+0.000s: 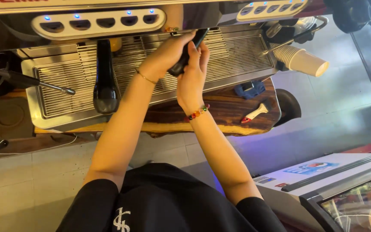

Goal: The person prepares espresso by cleaning a portafilter, grinding coffee beans into it, and tamping the grounds. They then lock the portafilter into an espresso machine and operate the controls to brew the coffee into a cup.

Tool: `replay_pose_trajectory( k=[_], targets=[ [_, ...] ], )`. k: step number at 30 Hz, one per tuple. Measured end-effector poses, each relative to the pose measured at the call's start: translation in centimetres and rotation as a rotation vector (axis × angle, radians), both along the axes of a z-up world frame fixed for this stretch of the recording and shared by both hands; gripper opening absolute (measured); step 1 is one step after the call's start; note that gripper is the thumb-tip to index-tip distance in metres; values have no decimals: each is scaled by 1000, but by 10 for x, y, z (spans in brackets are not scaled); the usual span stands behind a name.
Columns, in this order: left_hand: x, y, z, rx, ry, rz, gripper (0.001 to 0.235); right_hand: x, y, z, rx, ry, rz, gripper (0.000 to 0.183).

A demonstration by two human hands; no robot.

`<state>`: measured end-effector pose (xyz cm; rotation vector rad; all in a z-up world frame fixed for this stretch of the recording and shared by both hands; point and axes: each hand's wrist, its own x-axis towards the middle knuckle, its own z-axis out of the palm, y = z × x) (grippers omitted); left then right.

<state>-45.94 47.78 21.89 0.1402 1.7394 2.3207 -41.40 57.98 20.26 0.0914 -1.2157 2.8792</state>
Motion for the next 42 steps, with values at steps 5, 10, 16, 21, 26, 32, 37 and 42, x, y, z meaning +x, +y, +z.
replay_pose_trajectory(
  k=[5,10,16,21,26,32,37,42],
  targets=[
    [-31,-14,-17,-64,116,82,35,-4,-13,13,66,29,-65,33],
    [-44,-13,-27,-75,225,153,32,-10,-10,20,0,28,-41,36],
    [-12,17,-10,88,59,141,38,10,30,41,688,182,-114,41],
    [-7,100,-21,-61,192,349,49,8,99,46,1299,743,-290,59],
    [32,142,18,731,6,241,36,8,137,57,633,291,111,53],
    [21,148,17,1115,-139,-89,26,33,140,78,1116,495,-63,67],
    [20,165,9,1201,-178,-75,28,23,157,64,1135,547,-37,66],
    [23,162,15,1141,-87,-25,24,20,151,46,1181,573,-93,63]
  ],
)
